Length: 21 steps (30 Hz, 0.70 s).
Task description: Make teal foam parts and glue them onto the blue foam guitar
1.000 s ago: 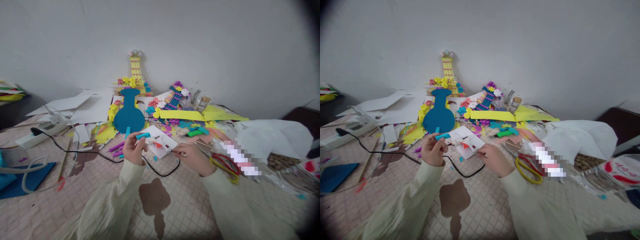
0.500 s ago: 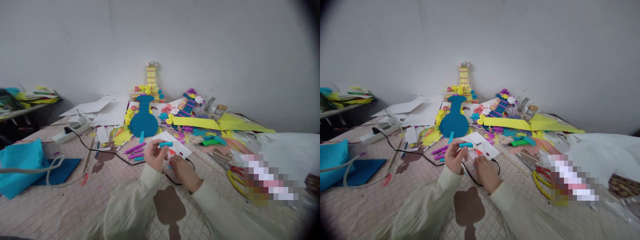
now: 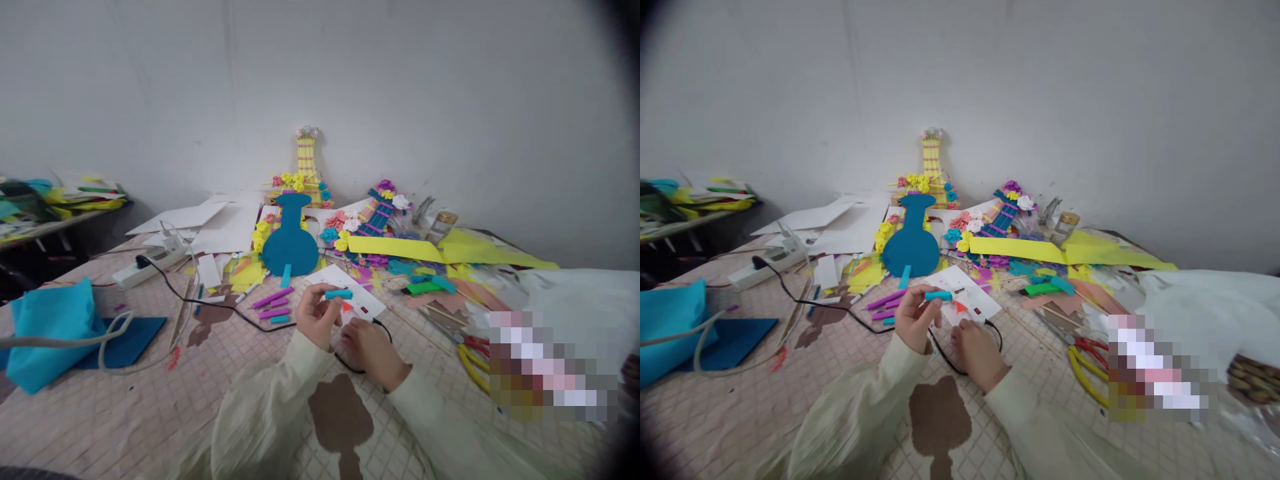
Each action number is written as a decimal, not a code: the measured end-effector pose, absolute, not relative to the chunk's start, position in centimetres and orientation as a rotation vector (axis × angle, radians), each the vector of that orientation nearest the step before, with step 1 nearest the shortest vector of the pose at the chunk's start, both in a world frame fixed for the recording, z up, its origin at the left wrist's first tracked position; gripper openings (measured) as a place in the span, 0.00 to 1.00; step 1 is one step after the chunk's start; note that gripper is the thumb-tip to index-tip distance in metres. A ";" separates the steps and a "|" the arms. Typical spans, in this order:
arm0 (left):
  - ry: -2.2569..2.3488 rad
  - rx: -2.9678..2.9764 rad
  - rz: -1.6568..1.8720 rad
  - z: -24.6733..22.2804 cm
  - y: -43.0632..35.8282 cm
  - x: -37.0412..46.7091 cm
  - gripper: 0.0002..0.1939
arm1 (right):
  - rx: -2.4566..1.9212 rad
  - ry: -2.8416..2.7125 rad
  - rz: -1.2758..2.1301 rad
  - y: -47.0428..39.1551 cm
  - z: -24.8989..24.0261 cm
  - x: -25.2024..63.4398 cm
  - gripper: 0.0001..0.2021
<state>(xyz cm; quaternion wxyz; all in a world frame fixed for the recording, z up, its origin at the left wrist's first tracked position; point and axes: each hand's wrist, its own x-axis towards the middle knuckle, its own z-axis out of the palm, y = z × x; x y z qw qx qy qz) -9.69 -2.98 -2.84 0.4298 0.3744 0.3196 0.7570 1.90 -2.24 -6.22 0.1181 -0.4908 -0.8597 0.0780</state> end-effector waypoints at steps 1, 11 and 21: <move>0.798 0.936 1.883 -2.8 -3.1 -9.6 0.09 | -1.426 -2.473 0.263 -2.1 -6.1 2.1 0.10; 0.785 1.035 1.696 -3.1 -3.8 -9.4 0.12 | -1.326 -2.060 0.537 3.0 -2.1 4.9 0.06; 0.744 1.025 1.702 -4.5 -3.2 -8.8 0.13 | -1.267 -1.871 0.699 10.4 -0.7 2.4 0.10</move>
